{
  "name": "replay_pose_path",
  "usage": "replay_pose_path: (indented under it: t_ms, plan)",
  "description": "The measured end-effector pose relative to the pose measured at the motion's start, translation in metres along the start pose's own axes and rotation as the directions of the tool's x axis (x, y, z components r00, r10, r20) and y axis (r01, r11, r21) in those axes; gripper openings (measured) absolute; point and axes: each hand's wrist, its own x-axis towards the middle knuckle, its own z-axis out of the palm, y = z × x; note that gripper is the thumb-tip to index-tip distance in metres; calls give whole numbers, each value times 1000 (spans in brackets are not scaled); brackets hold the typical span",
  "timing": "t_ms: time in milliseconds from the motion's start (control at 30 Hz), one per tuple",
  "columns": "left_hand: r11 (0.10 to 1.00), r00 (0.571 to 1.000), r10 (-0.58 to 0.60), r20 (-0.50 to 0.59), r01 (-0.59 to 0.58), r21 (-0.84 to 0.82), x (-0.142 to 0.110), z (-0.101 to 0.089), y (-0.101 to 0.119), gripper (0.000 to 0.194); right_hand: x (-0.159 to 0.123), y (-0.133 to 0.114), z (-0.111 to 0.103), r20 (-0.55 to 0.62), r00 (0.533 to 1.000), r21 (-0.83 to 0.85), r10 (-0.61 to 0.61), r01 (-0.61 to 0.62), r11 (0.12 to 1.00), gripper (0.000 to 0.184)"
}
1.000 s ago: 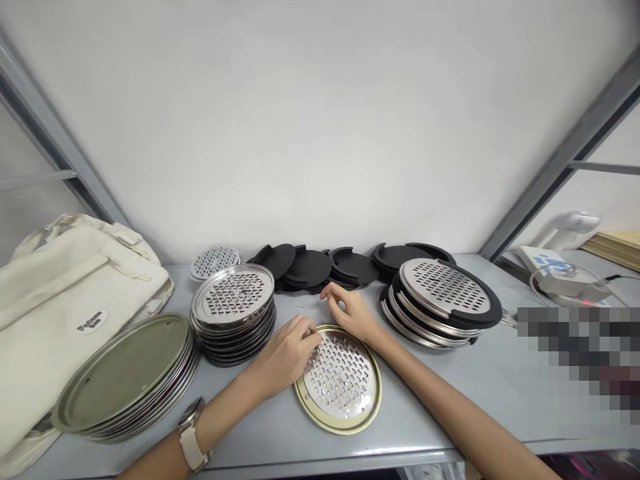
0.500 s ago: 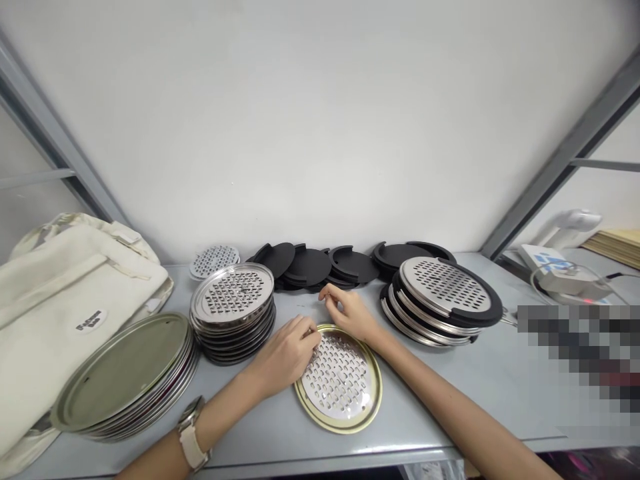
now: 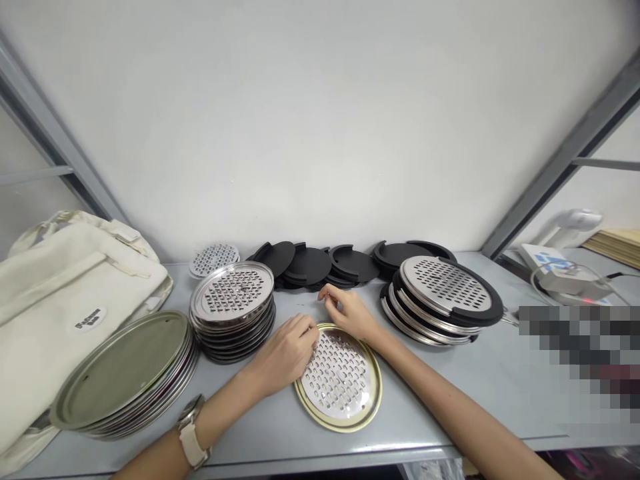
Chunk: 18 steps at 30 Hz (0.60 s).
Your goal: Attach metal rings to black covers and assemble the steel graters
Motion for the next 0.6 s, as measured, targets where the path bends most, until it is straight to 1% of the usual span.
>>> replay_pose_path:
  t_ms: [233, 600]
  plan:
    - [999, 1000, 17, -18, -18, -35, -1, 1, -2, 19, 0, 0, 1, 12, 1000, -17, 2, -2, 1000, 16]
    - [1000, 1000, 26, -2, -26, 5, -1, 2, -2, 19, 0, 1, 1, 39, 999, -27, -9, 10, 1000, 15]
